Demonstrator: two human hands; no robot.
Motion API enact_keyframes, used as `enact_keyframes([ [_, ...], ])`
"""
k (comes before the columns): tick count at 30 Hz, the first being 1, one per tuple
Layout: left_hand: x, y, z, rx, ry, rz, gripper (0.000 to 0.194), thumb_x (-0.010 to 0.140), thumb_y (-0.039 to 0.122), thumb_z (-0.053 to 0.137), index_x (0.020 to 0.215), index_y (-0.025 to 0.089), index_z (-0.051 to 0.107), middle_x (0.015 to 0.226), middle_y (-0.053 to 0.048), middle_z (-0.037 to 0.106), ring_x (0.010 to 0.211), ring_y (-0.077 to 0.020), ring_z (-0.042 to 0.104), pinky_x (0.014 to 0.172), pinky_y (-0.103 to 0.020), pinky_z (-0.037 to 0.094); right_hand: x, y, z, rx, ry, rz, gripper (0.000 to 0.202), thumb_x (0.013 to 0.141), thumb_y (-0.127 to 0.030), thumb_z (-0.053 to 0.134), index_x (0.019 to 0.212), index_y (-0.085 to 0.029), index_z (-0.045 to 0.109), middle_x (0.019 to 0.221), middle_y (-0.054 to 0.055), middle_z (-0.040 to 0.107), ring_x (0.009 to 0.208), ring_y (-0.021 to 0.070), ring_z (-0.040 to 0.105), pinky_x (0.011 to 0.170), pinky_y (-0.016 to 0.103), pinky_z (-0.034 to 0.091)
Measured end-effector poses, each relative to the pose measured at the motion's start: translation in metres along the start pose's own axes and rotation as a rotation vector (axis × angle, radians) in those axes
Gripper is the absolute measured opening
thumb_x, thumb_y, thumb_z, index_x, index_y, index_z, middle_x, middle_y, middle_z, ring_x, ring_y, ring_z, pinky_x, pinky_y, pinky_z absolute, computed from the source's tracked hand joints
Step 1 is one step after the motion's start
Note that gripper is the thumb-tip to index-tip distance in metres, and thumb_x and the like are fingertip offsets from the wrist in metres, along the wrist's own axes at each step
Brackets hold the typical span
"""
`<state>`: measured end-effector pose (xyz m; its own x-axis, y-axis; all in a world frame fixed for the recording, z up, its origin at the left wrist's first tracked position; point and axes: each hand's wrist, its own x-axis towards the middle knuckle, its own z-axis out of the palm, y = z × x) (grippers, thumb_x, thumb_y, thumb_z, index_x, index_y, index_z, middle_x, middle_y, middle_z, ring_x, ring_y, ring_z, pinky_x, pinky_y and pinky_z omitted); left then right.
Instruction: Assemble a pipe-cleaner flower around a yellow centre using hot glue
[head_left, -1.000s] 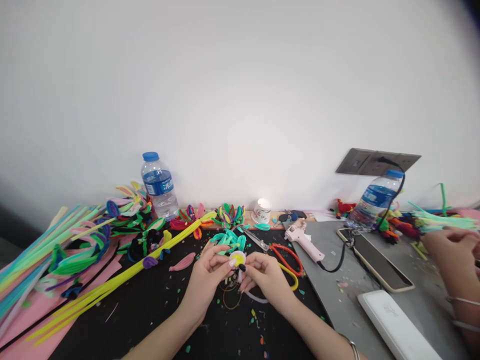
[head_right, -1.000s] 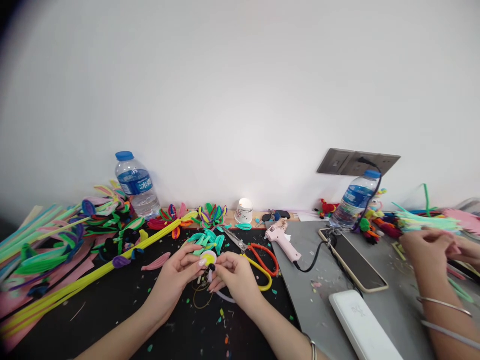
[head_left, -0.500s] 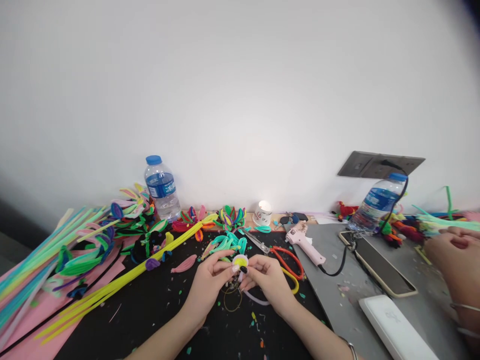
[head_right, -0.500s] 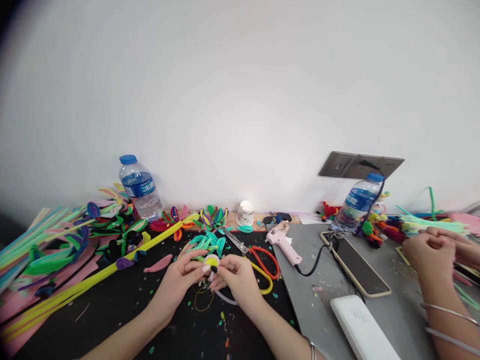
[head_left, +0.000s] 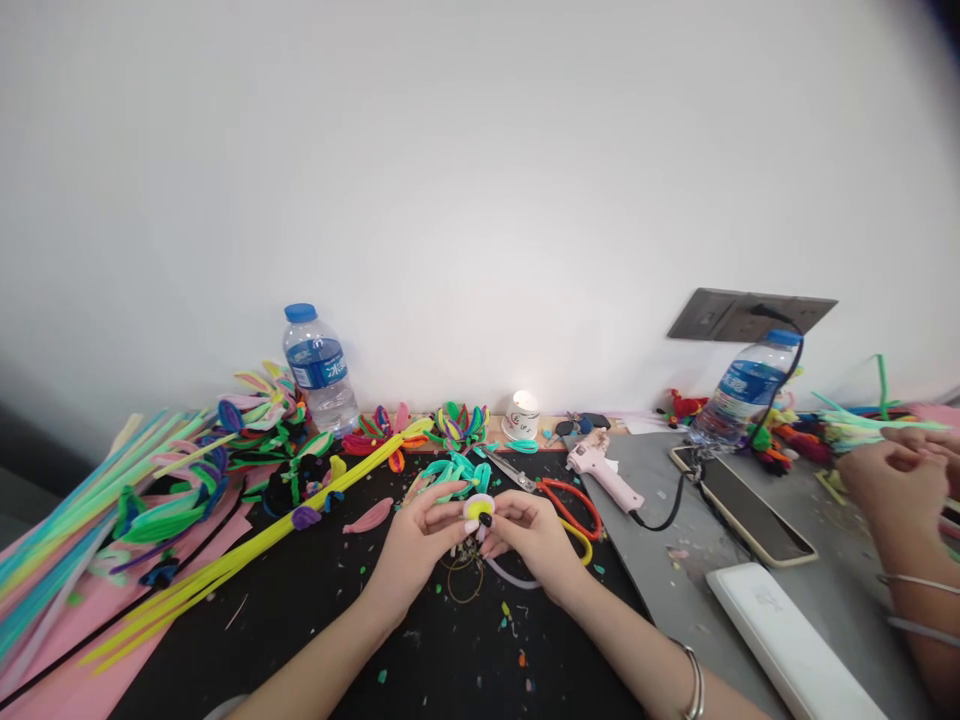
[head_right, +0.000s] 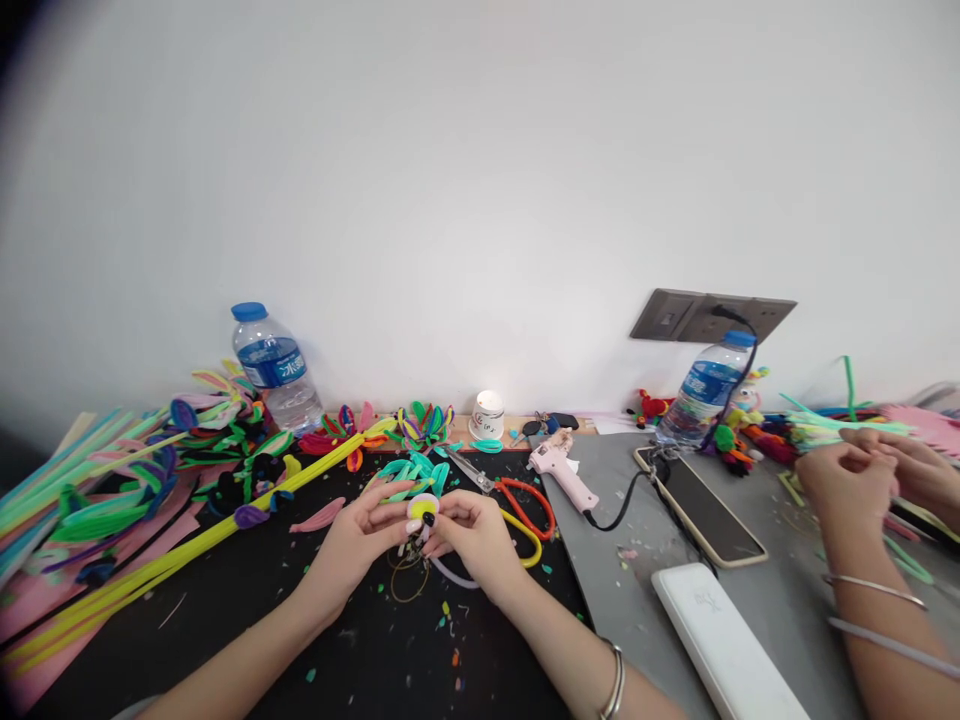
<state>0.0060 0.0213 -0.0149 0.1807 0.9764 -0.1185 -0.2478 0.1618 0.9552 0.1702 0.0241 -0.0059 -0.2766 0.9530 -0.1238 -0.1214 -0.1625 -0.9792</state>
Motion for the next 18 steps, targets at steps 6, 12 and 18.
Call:
enact_keyframes([
  [6, -0.0020, 0.0095, -0.0016, 0.027, 0.091, 0.000, 0.037, 0.069, 0.030, 0.071, 0.103, 0.018, 0.064, 0.115, -0.012, 0.065, 0.098, -0.0254, 0.064, 0.077, -0.032, 0.052, 0.0022, -0.0062, -0.0083, 0.001, 0.113, -0.022, 0.028, 0.066, -0.040, 0.071, 0.075, -0.017, 0.058, 0.060, 0.001, 0.066, 0.053, 0.0167, 0.065, 0.055, 0.028, 0.053],
  [12, 0.0008, 0.0068, -0.0076, 0.025, 0.185, 0.002, 0.023, 0.073, 0.035, 0.066, 0.084, 0.015, 0.070, 0.113, -0.011, 0.064, 0.081, -0.0170, 0.063, 0.069, -0.026, 0.051, 0.0023, -0.0099, -0.0101, 0.007, 0.134, -0.023, 0.029, 0.065, -0.040, 0.071, 0.074, -0.017, 0.055, 0.060, 0.000, 0.065, 0.053, 0.0165, 0.064, 0.054, 0.028, 0.052],
  [18, 0.0007, 0.0099, -0.0054, -0.058, 0.245, 0.020, 0.028, 0.070, 0.037, 0.069, 0.061, 0.015, 0.056, 0.070, -0.001, 0.061, 0.061, -0.0112, 0.057, 0.055, -0.020, 0.047, 0.0020, -0.0090, -0.0090, -0.018, 0.096, -0.023, 0.027, 0.066, -0.039, 0.071, 0.073, -0.016, 0.057, 0.059, 0.000, 0.065, 0.051, 0.0158, 0.063, 0.053, 0.028, 0.053],
])
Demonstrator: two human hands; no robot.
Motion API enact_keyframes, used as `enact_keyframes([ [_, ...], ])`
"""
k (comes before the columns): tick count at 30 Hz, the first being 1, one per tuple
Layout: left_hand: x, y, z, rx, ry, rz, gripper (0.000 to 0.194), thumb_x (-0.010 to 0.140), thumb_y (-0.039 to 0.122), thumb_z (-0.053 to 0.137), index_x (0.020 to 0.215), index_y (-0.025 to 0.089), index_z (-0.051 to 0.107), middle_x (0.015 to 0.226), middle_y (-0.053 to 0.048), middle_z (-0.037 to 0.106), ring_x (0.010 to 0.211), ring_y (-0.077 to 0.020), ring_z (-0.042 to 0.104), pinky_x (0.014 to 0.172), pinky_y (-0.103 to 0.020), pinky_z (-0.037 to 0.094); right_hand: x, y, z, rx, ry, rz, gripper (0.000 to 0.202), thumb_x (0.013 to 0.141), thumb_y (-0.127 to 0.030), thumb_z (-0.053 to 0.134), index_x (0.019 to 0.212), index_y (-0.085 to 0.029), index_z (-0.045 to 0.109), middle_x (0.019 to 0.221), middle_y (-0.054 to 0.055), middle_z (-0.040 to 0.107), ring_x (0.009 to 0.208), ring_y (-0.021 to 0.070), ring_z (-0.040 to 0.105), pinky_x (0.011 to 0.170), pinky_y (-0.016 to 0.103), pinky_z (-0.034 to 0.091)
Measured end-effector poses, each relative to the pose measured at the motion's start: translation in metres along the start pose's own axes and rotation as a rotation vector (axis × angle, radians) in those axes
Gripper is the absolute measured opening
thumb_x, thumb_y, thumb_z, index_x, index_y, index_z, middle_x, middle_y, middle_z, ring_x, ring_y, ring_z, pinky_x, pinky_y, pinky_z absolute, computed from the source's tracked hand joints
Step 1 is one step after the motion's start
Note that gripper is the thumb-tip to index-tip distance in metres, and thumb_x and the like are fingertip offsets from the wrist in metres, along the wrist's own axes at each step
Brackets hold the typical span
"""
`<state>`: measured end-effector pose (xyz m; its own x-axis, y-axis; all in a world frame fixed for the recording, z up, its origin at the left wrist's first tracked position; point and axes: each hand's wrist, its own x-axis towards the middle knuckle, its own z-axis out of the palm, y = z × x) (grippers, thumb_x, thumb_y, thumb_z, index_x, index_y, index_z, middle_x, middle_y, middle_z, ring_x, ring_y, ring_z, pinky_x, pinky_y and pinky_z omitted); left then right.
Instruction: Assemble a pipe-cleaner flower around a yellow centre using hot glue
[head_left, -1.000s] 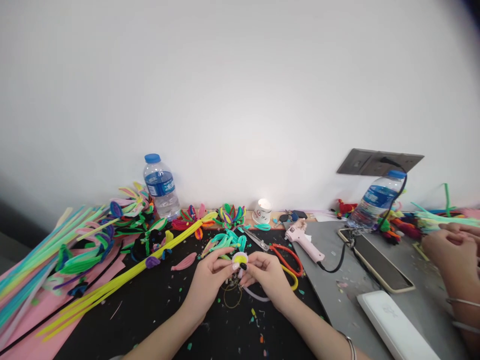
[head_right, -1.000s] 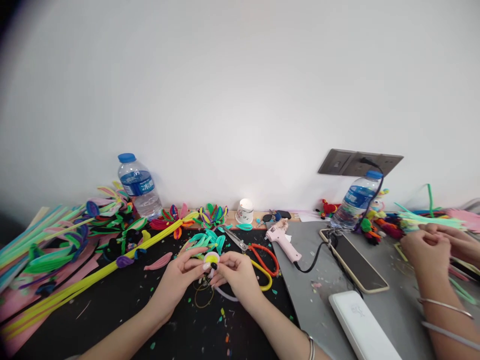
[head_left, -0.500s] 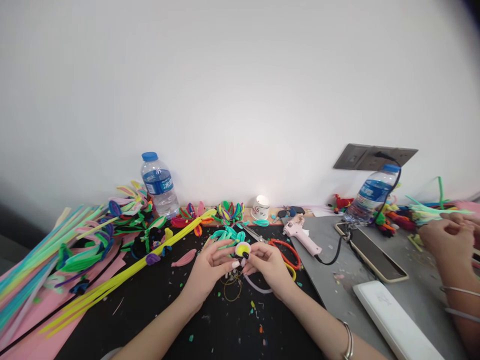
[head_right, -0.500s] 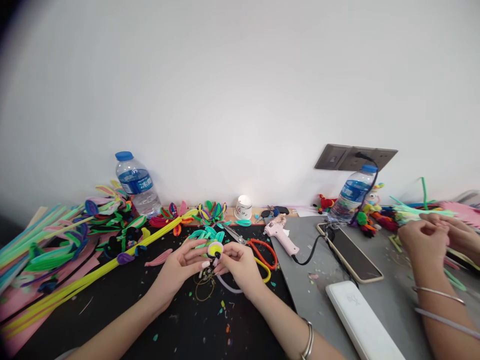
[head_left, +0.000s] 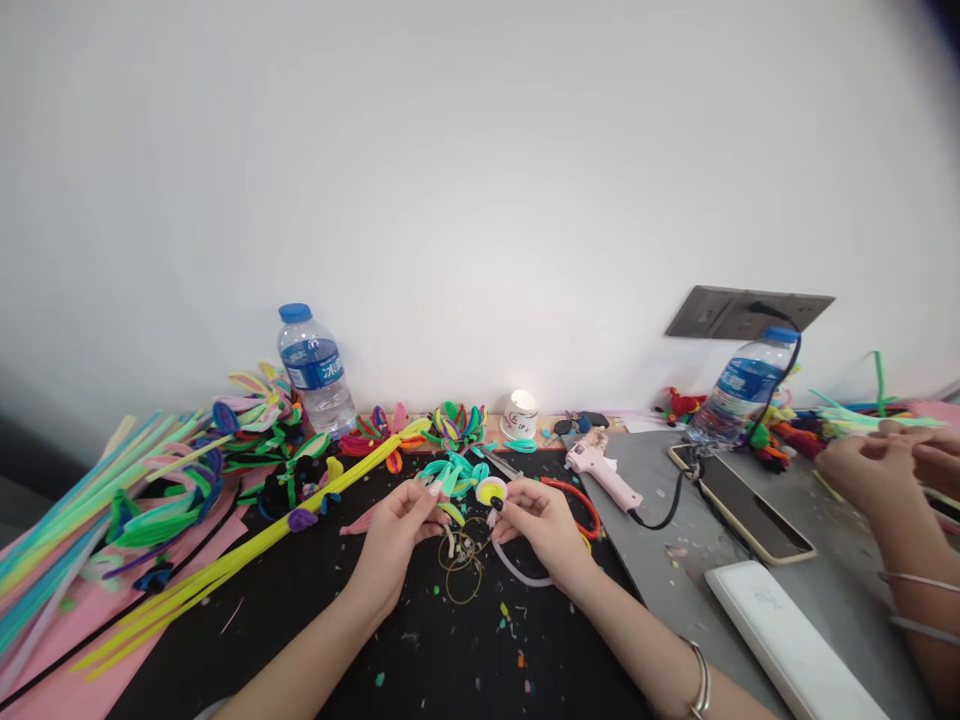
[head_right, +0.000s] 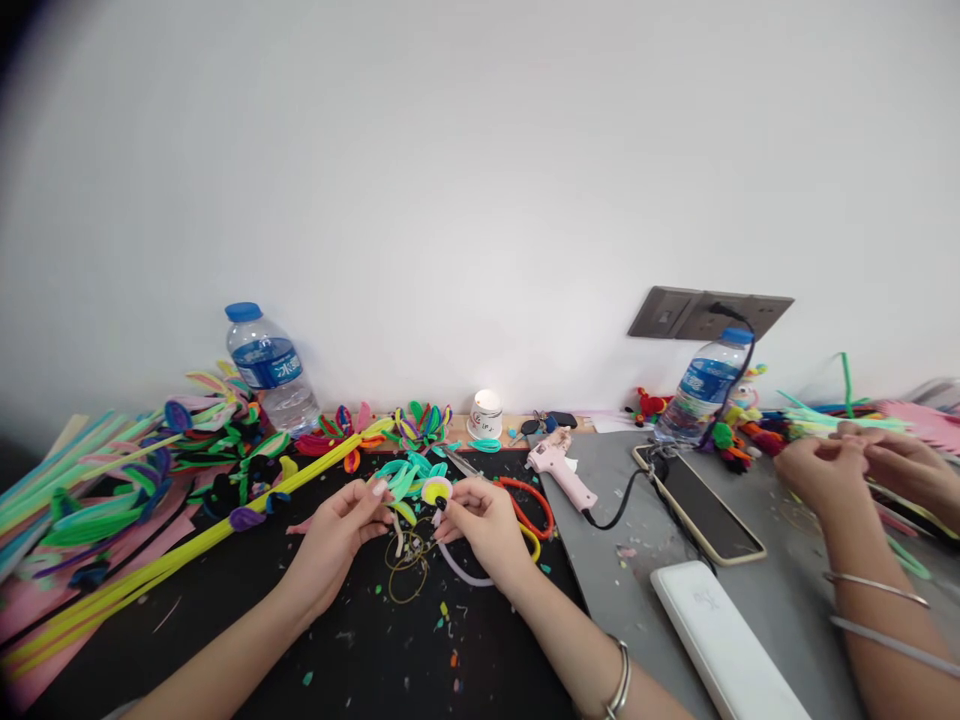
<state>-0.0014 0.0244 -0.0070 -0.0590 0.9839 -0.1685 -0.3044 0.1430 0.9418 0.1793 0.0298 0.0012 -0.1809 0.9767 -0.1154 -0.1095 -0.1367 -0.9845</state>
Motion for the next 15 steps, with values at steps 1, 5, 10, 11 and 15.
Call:
enact_keyframes([
  [1, -0.0003, 0.0008, 0.0001, -0.026, -0.004, 0.005, 0.028, 0.072, 0.039, 0.067, 0.062, 0.015, 0.054, 0.068, 0.000, 0.059, 0.059, -0.0106, 0.056, 0.053, -0.020, 0.046, 0.0001, 0.0002, 0.0000, -0.006, -0.011, -0.001, 0.027, 0.066, -0.039, 0.070, 0.072, -0.016, 0.057, 0.058, 0.000, 0.065, 0.051, 0.0153, 0.063, 0.052, 0.027, 0.052],
  [5, 0.0002, 0.0022, -0.0013, -0.030, -0.016, 0.025, 0.035, 0.078, 0.044, 0.057, 0.059, 0.016, 0.052, 0.060, 0.002, 0.054, 0.054, -0.0098, 0.052, 0.049, -0.019, 0.042, 0.0004, 0.0014, -0.0001, -0.027, -0.044, -0.013, 0.026, 0.067, -0.038, 0.070, 0.071, -0.016, 0.057, 0.058, 0.000, 0.064, 0.049, 0.0138, 0.062, 0.049, 0.024, 0.051],
  [10, 0.0011, 0.0032, -0.0005, 0.122, -0.007, 0.058, 0.027, 0.075, 0.043, 0.059, 0.080, 0.017, 0.060, 0.086, -0.003, 0.062, 0.057, -0.0115, 0.056, 0.050, -0.021, 0.045, 0.0005, 0.0044, 0.0003, -0.057, -0.094, -0.011, 0.026, 0.067, -0.039, 0.069, 0.072, -0.016, 0.059, 0.059, 0.000, 0.063, 0.048, 0.0140, 0.062, 0.049, 0.025, 0.051],
  [11, 0.0009, 0.0032, 0.0000, 0.150, -0.013, 0.061, 0.029, 0.075, 0.043, 0.059, 0.090, 0.018, 0.060, 0.092, -0.005, 0.062, 0.058, -0.0119, 0.057, 0.051, -0.022, 0.046, 0.0006, 0.0049, 0.0004, -0.061, -0.104, -0.006, 0.026, 0.067, -0.039, 0.069, 0.072, -0.016, 0.059, 0.059, 0.000, 0.063, 0.048, 0.0143, 0.062, 0.049, 0.026, 0.051],
  [15, -0.0014, 0.0004, 0.0008, 0.207, -0.119, 0.111, 0.032, 0.075, 0.037, 0.061, 0.101, 0.019, 0.059, 0.096, -0.006, 0.062, 0.060, -0.0129, 0.058, 0.053, -0.024, 0.047, 0.0003, 0.0056, 0.0010, -0.073, -0.149, 0.018, 0.023, 0.067, -0.037, 0.069, 0.072, -0.016, 0.060, 0.058, -0.001, 0.063, 0.047, 0.0139, 0.061, 0.049, 0.026, 0.051],
])
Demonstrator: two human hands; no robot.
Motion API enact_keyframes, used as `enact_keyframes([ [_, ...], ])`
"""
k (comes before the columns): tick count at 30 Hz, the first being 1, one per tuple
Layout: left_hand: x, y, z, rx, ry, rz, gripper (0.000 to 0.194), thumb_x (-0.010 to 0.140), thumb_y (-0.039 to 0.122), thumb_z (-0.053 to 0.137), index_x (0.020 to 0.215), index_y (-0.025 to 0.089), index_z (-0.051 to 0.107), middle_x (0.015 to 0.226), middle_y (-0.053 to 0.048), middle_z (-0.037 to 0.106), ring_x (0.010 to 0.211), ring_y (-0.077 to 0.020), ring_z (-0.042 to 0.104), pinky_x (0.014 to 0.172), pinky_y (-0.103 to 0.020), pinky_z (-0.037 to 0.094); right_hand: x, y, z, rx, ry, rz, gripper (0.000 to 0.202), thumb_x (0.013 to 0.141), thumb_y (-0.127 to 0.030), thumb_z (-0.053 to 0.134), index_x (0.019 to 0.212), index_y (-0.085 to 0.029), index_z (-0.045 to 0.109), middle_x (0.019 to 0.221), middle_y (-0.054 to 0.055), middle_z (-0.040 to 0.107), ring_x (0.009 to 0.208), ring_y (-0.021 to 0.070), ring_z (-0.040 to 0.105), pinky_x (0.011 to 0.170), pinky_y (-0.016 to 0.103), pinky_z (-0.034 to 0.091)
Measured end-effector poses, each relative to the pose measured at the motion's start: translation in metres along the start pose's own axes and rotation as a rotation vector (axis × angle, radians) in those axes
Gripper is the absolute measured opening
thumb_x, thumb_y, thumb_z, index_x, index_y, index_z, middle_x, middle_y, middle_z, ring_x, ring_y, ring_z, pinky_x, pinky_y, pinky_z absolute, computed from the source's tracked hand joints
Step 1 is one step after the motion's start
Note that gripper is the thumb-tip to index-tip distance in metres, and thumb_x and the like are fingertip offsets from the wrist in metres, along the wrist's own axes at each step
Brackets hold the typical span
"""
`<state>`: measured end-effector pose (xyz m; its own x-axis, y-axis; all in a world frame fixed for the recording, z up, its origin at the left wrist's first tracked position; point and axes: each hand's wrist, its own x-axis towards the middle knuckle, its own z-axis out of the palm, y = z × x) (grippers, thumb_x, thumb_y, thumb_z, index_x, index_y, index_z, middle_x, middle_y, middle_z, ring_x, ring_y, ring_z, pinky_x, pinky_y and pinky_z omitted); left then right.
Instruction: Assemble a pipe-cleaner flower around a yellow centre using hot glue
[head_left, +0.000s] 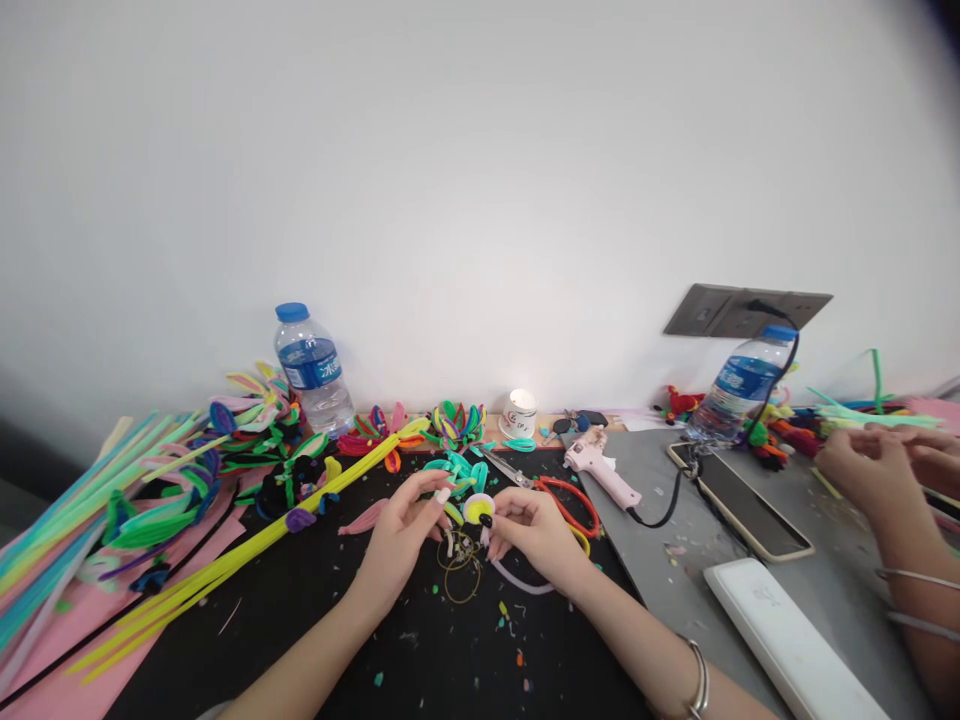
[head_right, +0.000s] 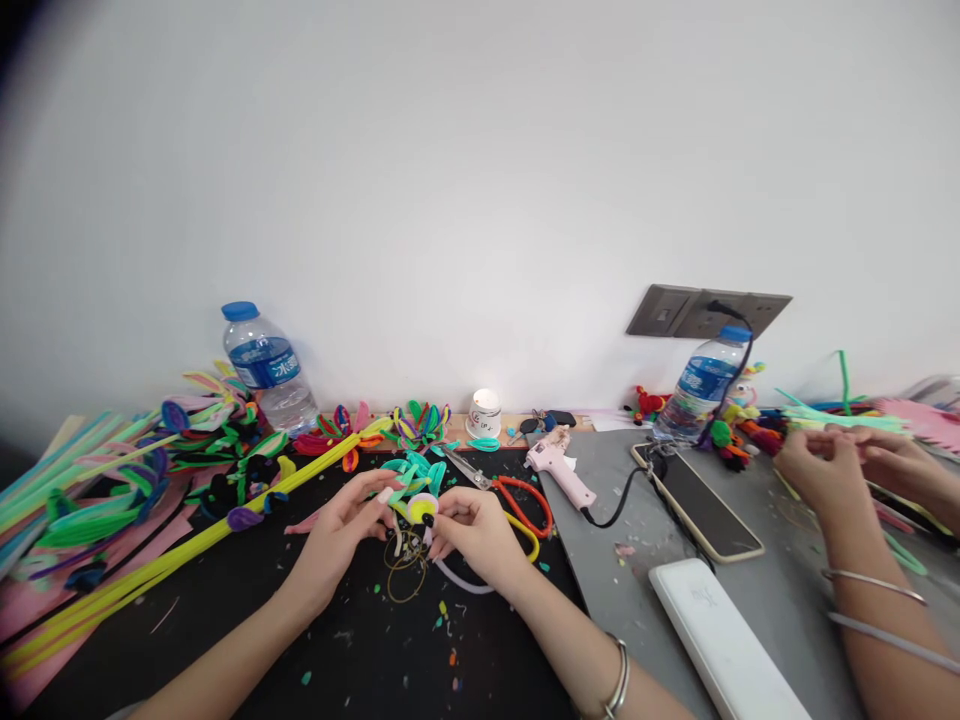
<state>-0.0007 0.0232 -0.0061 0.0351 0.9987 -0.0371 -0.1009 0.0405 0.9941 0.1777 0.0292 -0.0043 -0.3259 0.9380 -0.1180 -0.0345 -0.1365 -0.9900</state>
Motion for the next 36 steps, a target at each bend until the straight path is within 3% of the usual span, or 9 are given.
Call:
enact_keyframes([
  [6, -0.0049, -0.0073, 0.0030, 0.041, -0.166, 0.065, 0.031, 0.070, 0.024, 0.068, 0.100, 0.020, 0.063, 0.087, -0.005, 0.064, 0.071, -0.0170, 0.060, 0.064, -0.027, 0.049, -0.0025, 0.0017, 0.0002, -0.054, -0.083, 0.003, 0.016, 0.069, -0.031, 0.066, 0.073, -0.016, 0.061, 0.057, -0.002, 0.061, 0.045, 0.0119, 0.057, 0.048, 0.024, 0.048],
  [15, -0.0013, -0.0103, 0.0016, 0.076, -0.202, 0.053, 0.028, 0.070, 0.021, 0.066, 0.098, 0.020, 0.063, 0.078, -0.004, 0.068, 0.072, -0.0191, 0.063, 0.064, -0.027, 0.049, -0.0038, 0.0003, -0.0017, -0.210, -0.067, -0.009, 0.014, 0.072, -0.030, 0.064, 0.070, -0.017, 0.061, 0.055, -0.004, 0.054, 0.040, 0.0075, 0.045, 0.043, 0.020, 0.037],
  [20, -0.0024, -0.0075, 0.0027, 0.040, -0.184, 0.029, 0.026, 0.069, 0.020, 0.067, 0.094, 0.019, 0.063, 0.071, -0.002, 0.066, 0.069, -0.0174, 0.064, 0.064, -0.026, 0.049, -0.0029, -0.0004, -0.0017, -0.265, -0.044, -0.070, 0.011, 0.072, -0.026, 0.064, 0.068, -0.016, 0.062, 0.058, -0.003, 0.055, 0.047, 0.0081, 0.045, 0.045, 0.019, 0.035],
  [26, -0.0033, -0.0069, 0.0042, 0.013, -0.156, 0.015, 0.023, 0.069, 0.022, 0.069, 0.091, 0.018, 0.063, 0.070, -0.002, 0.065, 0.067, -0.0167, 0.064, 0.065, -0.026, 0.049, -0.0018, 0.0035, -0.0001, -0.198, -0.045, 0.025, 0.012, 0.073, -0.028, 0.062, 0.072, -0.017, 0.059, 0.050, -0.006, 0.050, 0.035, 0.0063, 0.041, 0.035, 0.018, 0.030],
  [32, -0.0026, -0.0073, 0.0038, -0.003, -0.158, -0.003, 0.026, 0.069, 0.024, 0.069, 0.093, 0.017, 0.062, 0.072, -0.003, 0.066, 0.067, -0.0161, 0.063, 0.064, -0.026, 0.049, -0.0043, 0.0020, 0.0015, -0.156, -0.071, 0.064, 0.014, 0.076, -0.030, 0.058, 0.073, -0.017, 0.055, 0.061, -0.002, 0.063, 0.031, 0.0045, 0.042, 0.030, 0.016, 0.030],
  [36, -0.0006, -0.0082, 0.0031, 0.005, -0.182, -0.003, 0.029, 0.069, 0.025, 0.069, 0.096, 0.017, 0.060, 0.072, -0.002, 0.066, 0.067, -0.0163, 0.063, 0.065, -0.027, 0.049, -0.0033, 0.0028, -0.0006, -0.137, -0.085, 0.061, 0.015, 0.075, -0.030, 0.059, 0.072, -0.016, 0.055, 0.061, -0.002, 0.064, 0.029, 0.0036, 0.042, 0.027, 0.014, 0.029],
])
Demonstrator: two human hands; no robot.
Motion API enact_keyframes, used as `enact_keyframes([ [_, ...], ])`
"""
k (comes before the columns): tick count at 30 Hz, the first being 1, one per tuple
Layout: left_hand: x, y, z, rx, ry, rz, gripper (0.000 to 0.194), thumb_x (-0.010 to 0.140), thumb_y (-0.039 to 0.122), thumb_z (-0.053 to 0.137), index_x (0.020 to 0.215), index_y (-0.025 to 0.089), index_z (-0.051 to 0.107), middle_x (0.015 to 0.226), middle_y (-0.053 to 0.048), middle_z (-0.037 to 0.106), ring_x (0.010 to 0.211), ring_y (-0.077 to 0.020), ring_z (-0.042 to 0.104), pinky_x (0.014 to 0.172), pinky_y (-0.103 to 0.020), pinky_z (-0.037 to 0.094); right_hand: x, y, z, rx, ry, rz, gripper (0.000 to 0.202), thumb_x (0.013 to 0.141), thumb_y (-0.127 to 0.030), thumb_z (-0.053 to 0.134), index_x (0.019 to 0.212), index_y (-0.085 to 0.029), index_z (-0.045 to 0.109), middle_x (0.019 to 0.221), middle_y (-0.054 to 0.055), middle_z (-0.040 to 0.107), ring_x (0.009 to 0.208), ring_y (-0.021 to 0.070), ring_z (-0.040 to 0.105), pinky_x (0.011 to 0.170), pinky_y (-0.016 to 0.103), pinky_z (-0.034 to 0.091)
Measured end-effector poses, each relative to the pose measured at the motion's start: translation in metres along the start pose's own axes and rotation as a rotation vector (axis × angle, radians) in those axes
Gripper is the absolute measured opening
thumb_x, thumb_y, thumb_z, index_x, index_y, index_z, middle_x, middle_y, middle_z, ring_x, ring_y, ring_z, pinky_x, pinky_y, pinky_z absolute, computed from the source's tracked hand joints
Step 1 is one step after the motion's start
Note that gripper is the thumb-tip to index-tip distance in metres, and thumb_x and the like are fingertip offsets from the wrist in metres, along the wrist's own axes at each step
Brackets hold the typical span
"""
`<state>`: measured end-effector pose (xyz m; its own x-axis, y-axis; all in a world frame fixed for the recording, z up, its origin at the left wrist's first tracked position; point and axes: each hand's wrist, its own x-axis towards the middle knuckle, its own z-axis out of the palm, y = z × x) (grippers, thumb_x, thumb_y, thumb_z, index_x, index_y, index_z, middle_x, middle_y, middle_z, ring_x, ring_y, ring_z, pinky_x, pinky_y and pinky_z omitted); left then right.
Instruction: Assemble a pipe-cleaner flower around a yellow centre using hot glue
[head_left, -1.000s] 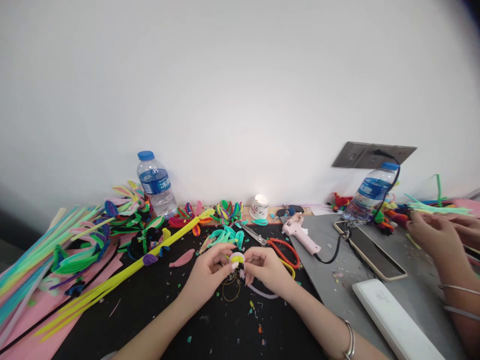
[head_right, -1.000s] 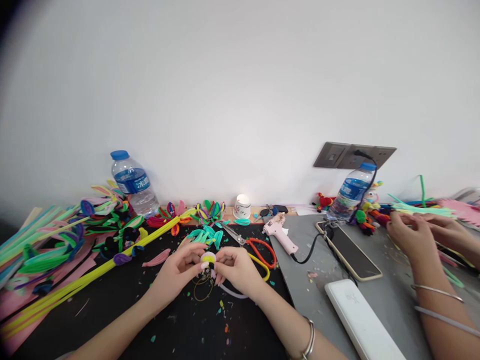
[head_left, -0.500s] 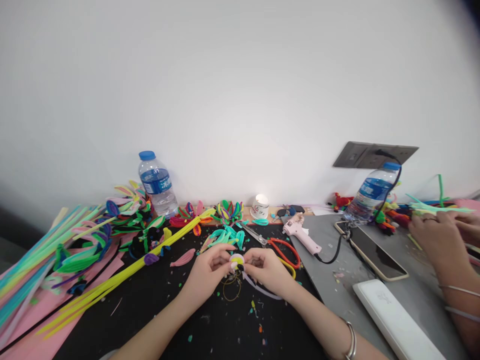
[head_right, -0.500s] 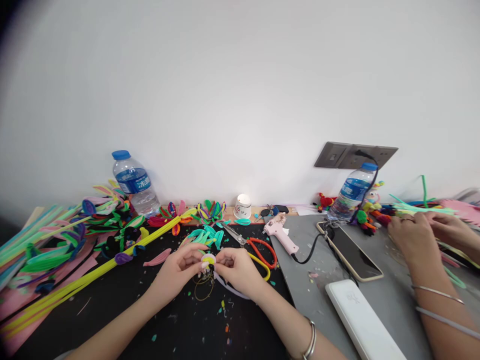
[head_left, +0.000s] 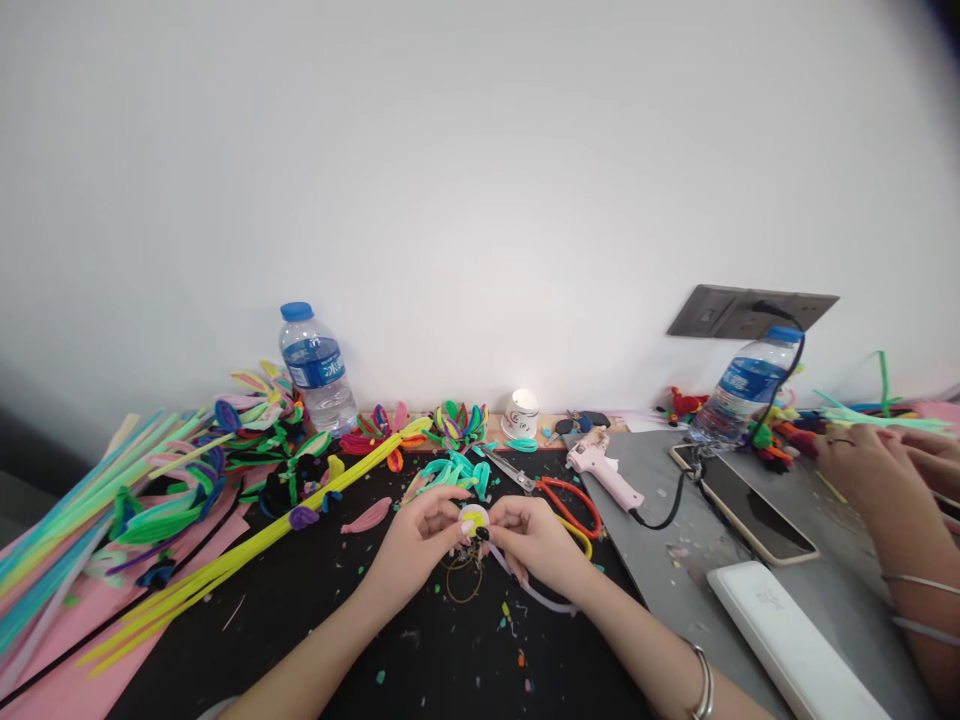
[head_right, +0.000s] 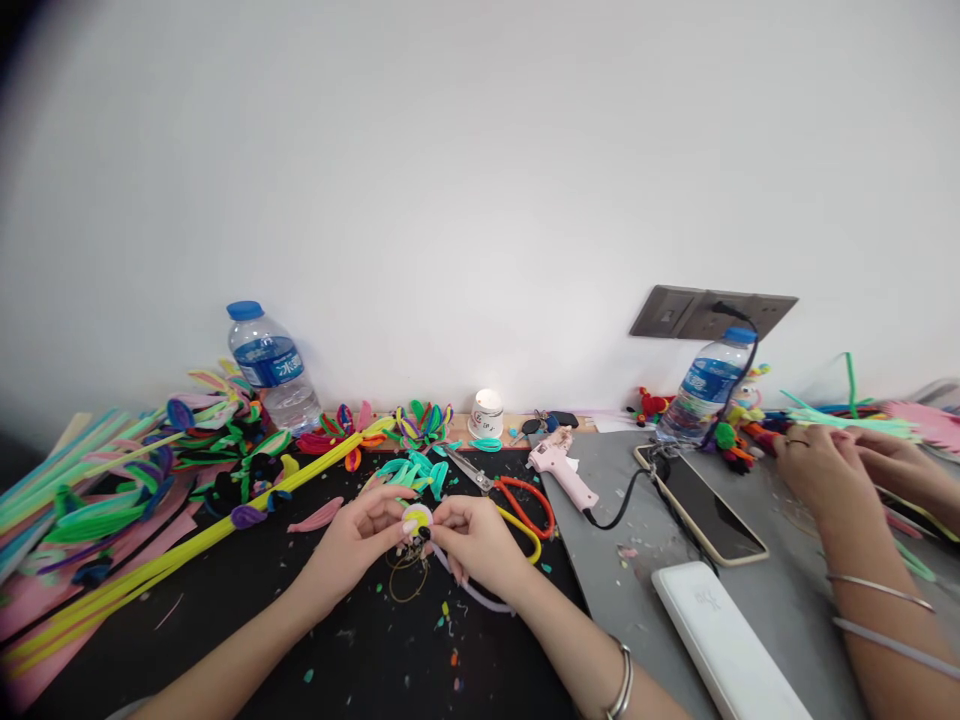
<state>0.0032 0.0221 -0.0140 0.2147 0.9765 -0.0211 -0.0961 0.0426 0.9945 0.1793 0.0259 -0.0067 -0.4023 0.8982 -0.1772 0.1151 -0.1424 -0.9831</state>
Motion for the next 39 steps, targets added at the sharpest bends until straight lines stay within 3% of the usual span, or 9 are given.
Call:
enact_keyframes([
  [10, 0.002, -0.006, -0.002, -0.006, -0.019, -0.026, 0.037, 0.069, 0.021, 0.069, 0.103, 0.016, 0.057, 0.070, -0.001, 0.068, 0.066, -0.0162, 0.064, 0.065, -0.027, 0.048, 0.004, 0.007, -0.002, 0.148, -0.024, -0.026, 0.018, 0.074, -0.032, 0.062, 0.075, -0.016, 0.053, 0.055, -0.004, 0.061, 0.033, 0.0097, 0.054, 0.031, 0.017, 0.042],
  [19, 0.001, -0.003, -0.002, -0.002, -0.001, -0.087, 0.045, 0.066, 0.020, 0.072, 0.107, 0.014, 0.057, 0.070, -0.004, 0.073, 0.068, -0.0185, 0.067, 0.067, -0.029, 0.050, 0.004, 0.007, -0.002, 0.187, -0.009, -0.059, 0.018, 0.074, -0.030, 0.064, 0.076, -0.015, 0.056, 0.057, -0.003, 0.062, 0.036, 0.0094, 0.056, 0.036, 0.019, 0.046],
  [24, 0.002, -0.002, -0.001, -0.082, -0.033, -0.064, 0.048, 0.064, 0.018, 0.073, 0.109, 0.015, 0.056, 0.087, -0.007, 0.073, 0.084, -0.0220, 0.068, 0.078, -0.033, 0.051, 0.004, 0.003, -0.003, 0.180, 0.033, -0.073, 0.019, 0.073, -0.031, 0.065, 0.076, -0.015, 0.055, 0.055, -0.003, 0.061, 0.035, 0.0097, 0.056, 0.036, 0.019, 0.045],
  [28, 0.003, -0.002, 0.000, -0.073, -0.011, -0.039, 0.047, 0.064, 0.017, 0.072, 0.108, 0.016, 0.057, 0.099, -0.009, 0.071, 0.087, -0.0218, 0.067, 0.079, -0.033, 0.052, 0.005, -0.001, -0.006, 0.189, 0.063, -0.075, 0.021, 0.072, -0.032, 0.066, 0.075, -0.014, 0.055, 0.057, -0.001, 0.063, 0.036, 0.0094, 0.055, 0.036, 0.019, 0.046],
  [39, 0.003, -0.003, -0.001, -0.020, 0.003, -0.075, 0.043, 0.065, 0.023, 0.072, 0.104, 0.015, 0.056, 0.073, -0.004, 0.072, 0.069, -0.0189, 0.068, 0.065, -0.029, 0.052, 0.003, -0.004, -0.004, 0.172, 0.038, -0.065, 0.020, 0.072, -0.032, 0.065, 0.076, -0.015, 0.055, 0.057, -0.002, 0.062, 0.034, 0.0094, 0.054, 0.035, 0.019, 0.044],
])
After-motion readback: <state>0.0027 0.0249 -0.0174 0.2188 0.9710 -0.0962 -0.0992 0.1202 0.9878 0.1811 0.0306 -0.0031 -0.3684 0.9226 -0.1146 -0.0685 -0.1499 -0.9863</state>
